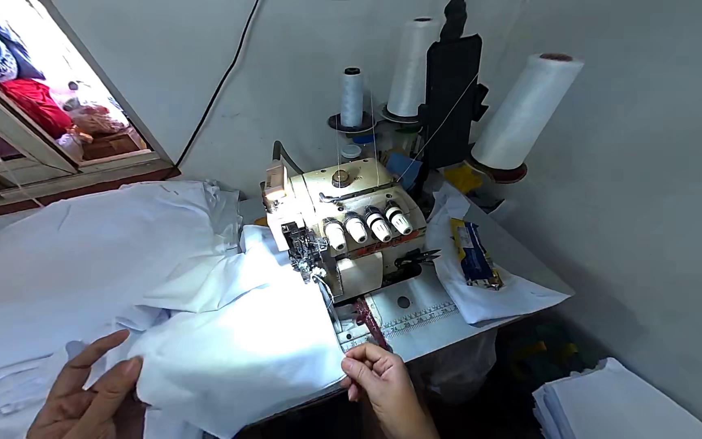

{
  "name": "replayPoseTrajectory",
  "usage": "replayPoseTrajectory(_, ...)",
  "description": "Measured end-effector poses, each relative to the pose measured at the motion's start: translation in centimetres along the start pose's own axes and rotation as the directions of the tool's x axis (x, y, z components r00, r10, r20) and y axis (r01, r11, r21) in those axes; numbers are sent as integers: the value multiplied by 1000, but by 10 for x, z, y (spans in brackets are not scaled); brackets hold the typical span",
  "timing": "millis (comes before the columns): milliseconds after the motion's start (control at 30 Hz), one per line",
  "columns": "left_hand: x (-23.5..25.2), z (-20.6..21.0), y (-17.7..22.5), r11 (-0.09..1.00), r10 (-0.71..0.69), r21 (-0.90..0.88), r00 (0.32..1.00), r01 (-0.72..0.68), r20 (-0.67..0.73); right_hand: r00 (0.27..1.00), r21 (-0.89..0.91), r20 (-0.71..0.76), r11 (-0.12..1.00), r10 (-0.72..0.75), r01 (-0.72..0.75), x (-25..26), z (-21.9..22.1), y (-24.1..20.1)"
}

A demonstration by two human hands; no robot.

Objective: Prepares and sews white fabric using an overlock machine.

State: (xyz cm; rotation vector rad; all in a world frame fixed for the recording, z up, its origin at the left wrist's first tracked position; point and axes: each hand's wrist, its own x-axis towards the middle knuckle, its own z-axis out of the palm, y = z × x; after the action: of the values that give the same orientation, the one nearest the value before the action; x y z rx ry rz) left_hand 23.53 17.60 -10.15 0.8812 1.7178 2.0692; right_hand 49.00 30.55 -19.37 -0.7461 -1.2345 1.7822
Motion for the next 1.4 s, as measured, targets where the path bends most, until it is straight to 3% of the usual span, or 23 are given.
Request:
replayPoseTrajectory(67,-6,16,0,964,156,226,986,-139,-59,999,-3,-39,1000,-26,26,-7,4,5)
replayPoseTrajectory(133,-26,43,-10,829,347,441,935,-344,76,992,-10,-85,996,-91,90,-11,8,10)
replayPoseTrajectory(233,-56,90,-46,690,373,521,864,-502,339,979,-39,-118,986,-168,165,-13,15,9)
replayPoseTrajectory(333,-48,111,-73,577,400,599,831,-555,386,961,-60,-152,972,-232,225,-1,25,9)
replayPoseTrajectory(400,-29,114,-72,575,380,628,851,-524,363,946,-82,-157,958,-284,275,15,31,6)
replayPoseTrajectory(533,21,111,-68,668,197,618,900,-413,389,946,-78,-148,957,-289,280,53,43,-4)
replayPoseTrajectory(767,77,106,-59,738,11,572,853,-359,521,983,47,-153,993,-99,108,88,52,-4)
replayPoseTrajectory(967,92,108,-56,765,-32,556,843,-325,537,981,59,-170,992,-98,109,92,59,-3)
replayPoseTrajectory(1200,110,115,-65,784,-26,591,941,-191,337,984,137,-156,984,-89,110,78,57,5)
replayPoseTrajectory(1400,62,81,-58,738,-53,671,984,-74,167,990,59,62,991,-125,121,43,49,23)
